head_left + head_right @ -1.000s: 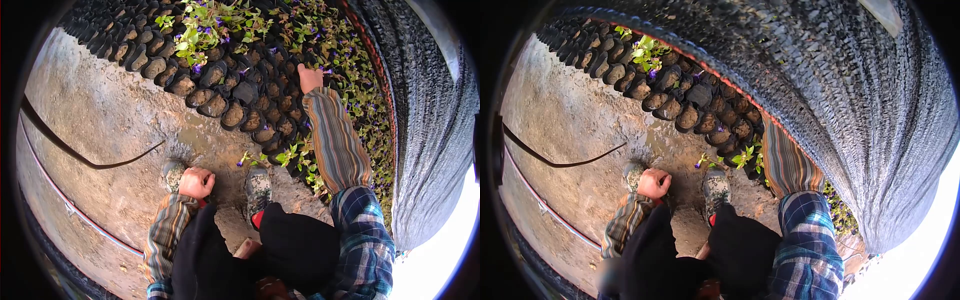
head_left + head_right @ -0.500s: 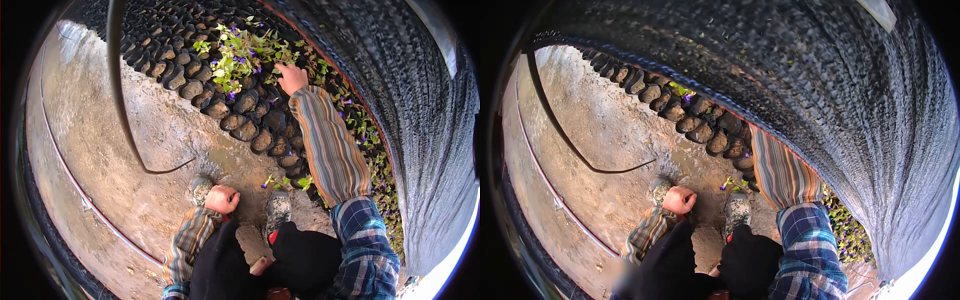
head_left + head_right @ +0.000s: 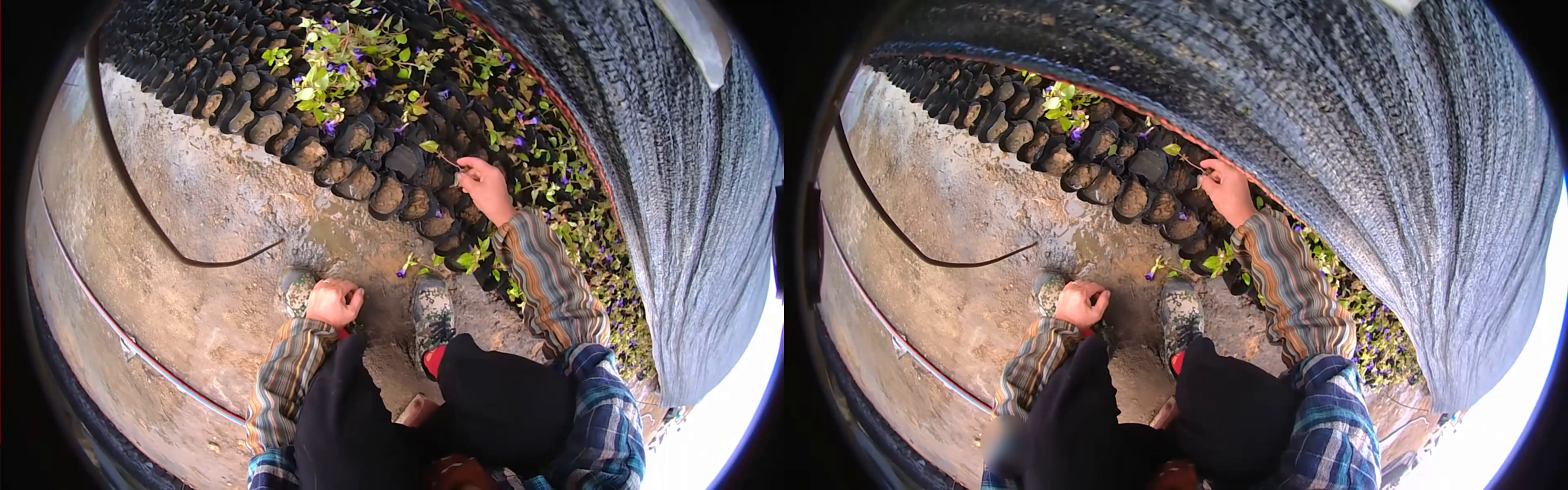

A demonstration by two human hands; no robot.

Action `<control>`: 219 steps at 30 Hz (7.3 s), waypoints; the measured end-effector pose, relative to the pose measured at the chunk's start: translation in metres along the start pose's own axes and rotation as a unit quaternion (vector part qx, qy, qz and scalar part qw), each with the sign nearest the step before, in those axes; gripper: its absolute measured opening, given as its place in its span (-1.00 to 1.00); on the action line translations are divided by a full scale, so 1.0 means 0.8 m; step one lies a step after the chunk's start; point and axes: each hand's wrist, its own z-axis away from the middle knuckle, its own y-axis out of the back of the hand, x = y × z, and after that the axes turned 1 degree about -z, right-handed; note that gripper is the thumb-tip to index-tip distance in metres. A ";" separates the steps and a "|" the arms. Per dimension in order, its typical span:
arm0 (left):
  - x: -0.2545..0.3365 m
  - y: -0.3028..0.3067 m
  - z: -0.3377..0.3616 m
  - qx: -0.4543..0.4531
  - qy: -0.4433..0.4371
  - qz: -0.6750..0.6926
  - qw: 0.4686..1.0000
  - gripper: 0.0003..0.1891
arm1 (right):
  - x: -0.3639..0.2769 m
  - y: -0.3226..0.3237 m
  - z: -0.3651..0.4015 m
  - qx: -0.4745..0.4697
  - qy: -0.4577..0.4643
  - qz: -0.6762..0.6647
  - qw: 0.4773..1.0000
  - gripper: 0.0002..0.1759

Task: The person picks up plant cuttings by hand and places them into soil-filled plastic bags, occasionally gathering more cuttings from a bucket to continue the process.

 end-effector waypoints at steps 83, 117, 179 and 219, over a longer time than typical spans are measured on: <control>-0.021 -0.003 0.039 0.113 0.129 0.079 0.982 -0.69 | 0.097 0.068 -0.039 0.268 0.208 0.574 0.745 -0.96; -0.025 -0.002 0.036 0.099 0.132 0.057 0.985 -0.69 | 0.019 0.132 0.028 0.130 -0.110 -0.020 0.985 -0.78; -0.017 0.009 0.034 0.070 0.186 0.053 0.979 -0.70 | -0.015 0.099 -0.125 0.105 -0.126 -0.198 0.966 -0.66; -0.020 0.004 0.033 0.086 0.169 0.041 0.981 -0.72 | -0.007 0.049 -0.072 0.173 -0.035 -0.036 0.984 -0.74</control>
